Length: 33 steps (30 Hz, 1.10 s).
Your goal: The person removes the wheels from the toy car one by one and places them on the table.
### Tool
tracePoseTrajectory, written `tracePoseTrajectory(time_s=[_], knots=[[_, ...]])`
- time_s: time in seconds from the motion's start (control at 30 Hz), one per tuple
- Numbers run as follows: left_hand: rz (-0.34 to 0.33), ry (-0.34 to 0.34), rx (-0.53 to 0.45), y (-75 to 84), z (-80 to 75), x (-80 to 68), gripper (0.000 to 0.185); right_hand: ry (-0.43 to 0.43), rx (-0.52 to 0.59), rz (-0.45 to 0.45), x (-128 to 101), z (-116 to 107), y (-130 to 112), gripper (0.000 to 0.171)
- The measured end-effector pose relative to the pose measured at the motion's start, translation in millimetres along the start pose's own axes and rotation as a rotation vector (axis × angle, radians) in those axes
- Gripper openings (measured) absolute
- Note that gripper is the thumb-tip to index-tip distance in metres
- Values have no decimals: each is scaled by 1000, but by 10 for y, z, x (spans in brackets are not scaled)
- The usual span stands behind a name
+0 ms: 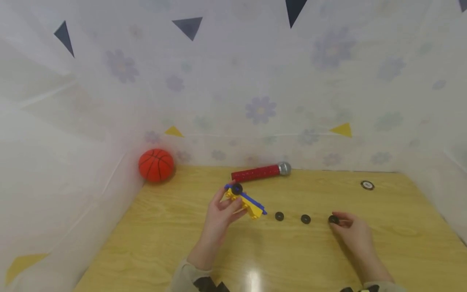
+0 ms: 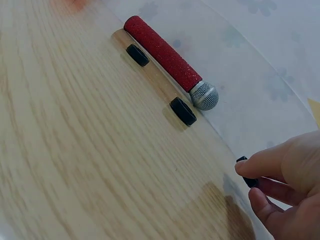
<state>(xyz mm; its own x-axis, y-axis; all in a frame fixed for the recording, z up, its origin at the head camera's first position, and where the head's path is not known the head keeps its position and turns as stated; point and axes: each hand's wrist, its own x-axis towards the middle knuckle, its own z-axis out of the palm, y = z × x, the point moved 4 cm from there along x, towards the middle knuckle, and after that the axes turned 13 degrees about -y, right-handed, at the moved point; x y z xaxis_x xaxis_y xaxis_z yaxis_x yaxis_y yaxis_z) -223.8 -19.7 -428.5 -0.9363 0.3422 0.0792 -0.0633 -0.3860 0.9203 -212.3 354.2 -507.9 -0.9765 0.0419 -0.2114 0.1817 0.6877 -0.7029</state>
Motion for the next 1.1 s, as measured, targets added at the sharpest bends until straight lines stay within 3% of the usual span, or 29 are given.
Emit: tracePoseTrajectory(time_s=[0.47,0.83,1.1], knots=[[10,-24,4,1,38,7,51,117,-202,-106,70,8,-6,39],[-13,5,15,-14,21,-14,52,102,-177,-106,58,11,7,47],[8,-10,8,0,23,-31,52,90,-109,-111,-2,-31,-31,59]])
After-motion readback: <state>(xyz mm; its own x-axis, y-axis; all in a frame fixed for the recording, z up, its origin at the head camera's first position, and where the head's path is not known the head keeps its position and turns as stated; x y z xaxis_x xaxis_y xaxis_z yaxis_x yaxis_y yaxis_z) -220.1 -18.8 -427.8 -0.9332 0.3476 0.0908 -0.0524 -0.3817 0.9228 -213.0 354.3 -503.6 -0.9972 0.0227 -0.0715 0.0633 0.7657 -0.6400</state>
